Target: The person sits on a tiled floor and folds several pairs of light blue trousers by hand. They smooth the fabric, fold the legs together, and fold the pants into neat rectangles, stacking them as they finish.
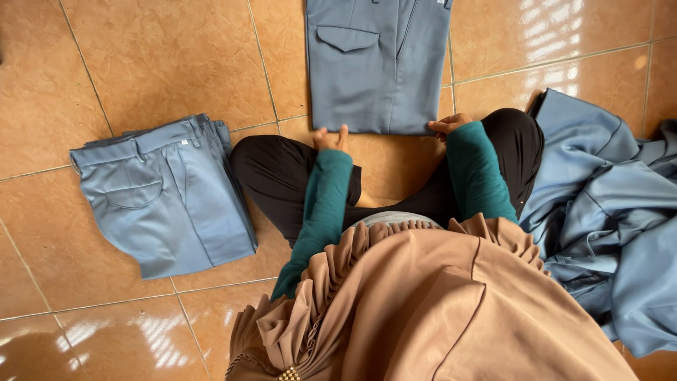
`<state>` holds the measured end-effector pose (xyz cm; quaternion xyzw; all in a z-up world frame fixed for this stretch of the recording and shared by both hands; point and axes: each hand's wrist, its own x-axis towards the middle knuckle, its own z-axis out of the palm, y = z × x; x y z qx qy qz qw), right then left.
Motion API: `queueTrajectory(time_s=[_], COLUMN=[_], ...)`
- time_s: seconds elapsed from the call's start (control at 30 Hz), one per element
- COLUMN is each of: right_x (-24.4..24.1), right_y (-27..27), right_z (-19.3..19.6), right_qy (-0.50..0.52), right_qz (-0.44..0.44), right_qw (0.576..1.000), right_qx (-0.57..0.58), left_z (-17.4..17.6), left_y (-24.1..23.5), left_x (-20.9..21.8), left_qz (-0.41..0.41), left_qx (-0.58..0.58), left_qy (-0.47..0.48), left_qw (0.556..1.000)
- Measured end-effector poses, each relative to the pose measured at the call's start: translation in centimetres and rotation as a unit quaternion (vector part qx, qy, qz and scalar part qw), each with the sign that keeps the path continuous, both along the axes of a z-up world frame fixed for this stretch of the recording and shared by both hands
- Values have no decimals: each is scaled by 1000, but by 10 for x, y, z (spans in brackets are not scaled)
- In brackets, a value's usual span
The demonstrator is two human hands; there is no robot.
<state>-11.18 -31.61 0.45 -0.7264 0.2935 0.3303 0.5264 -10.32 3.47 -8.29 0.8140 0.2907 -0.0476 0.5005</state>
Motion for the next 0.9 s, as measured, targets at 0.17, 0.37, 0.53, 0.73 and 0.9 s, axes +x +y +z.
queueTrajectory(time_s=[0.17, 0.37, 0.53, 0.73, 0.9], right_x=[-24, -46, -31, 62, 75], right_y=[33, 90, 112, 86, 0], right_z=[25, 54, 83, 23, -75], right_qy=[-44, -44, -89, -129, -111], right_qz=[-156, -175, -351, -456, -417], right_qw=[979, 957, 886, 801, 834], right_qx=[119, 227, 290, 365, 343], left_z=[113, 109, 131, 136, 207], left_y=[-59, -94, -75, -38, -13], left_x=[-43, -10, -12, -37, -32], left_qz=[266, 251, 234, 143, 126], left_qx=[-570, -549, -498, -427, -432], left_qy=[97, 155, 152, 198, 145], left_qw=[771, 782, 821, 871, 881])
